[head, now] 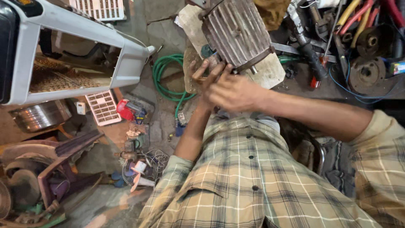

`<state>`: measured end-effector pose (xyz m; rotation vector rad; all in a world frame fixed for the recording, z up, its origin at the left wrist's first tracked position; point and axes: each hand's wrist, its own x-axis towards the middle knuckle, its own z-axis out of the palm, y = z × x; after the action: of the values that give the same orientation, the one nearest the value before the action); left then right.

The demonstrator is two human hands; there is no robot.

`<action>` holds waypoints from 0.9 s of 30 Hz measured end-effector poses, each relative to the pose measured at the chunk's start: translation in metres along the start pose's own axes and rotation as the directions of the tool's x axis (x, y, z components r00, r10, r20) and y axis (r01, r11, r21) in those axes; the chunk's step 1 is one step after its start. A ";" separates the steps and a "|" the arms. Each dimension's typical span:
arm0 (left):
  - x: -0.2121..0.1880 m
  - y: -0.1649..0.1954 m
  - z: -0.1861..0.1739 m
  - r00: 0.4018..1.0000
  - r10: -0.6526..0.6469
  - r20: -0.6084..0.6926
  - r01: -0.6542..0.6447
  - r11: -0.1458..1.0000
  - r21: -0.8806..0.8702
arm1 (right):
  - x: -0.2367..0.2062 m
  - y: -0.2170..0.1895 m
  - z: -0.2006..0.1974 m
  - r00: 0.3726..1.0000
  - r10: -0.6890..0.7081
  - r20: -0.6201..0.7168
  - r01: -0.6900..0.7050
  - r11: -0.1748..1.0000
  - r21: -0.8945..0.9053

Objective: The person disassembles an electric motor on a workbench. They use pliers to work on the motor, pry at the red end bell with a hammer-like tool, remove the fan cover, set parts aside, and use a wrench to loosen and remove bolts from the motor housing while turning the motor over to reach different sides.

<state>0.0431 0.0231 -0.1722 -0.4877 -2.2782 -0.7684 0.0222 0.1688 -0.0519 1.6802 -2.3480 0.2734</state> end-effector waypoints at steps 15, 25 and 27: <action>0.012 -0.008 -0.009 0.998 0.051 0.044 -0.043 0.986 -0.159 | -0.106 0.029 -0.016 0.844 0.525 -0.107 -0.510 0.849 0.138; 0.021 -0.010 -0.012 0.996 0.074 0.051 -0.063 0.980 -0.191 | -0.114 -0.031 0.050 0.528 0.834 -0.158 -0.722 0.540 0.432; 0.020 -0.008 -0.013 0.996 0.054 0.078 -0.038 0.980 -0.193 | -0.115 -0.039 0.061 0.455 0.884 -0.111 -0.727 0.440 0.526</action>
<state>0.0312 0.0114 -0.1537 -0.6701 -2.2708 -0.9652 0.0892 0.2421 -0.1446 0.2735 -2.6899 1.2243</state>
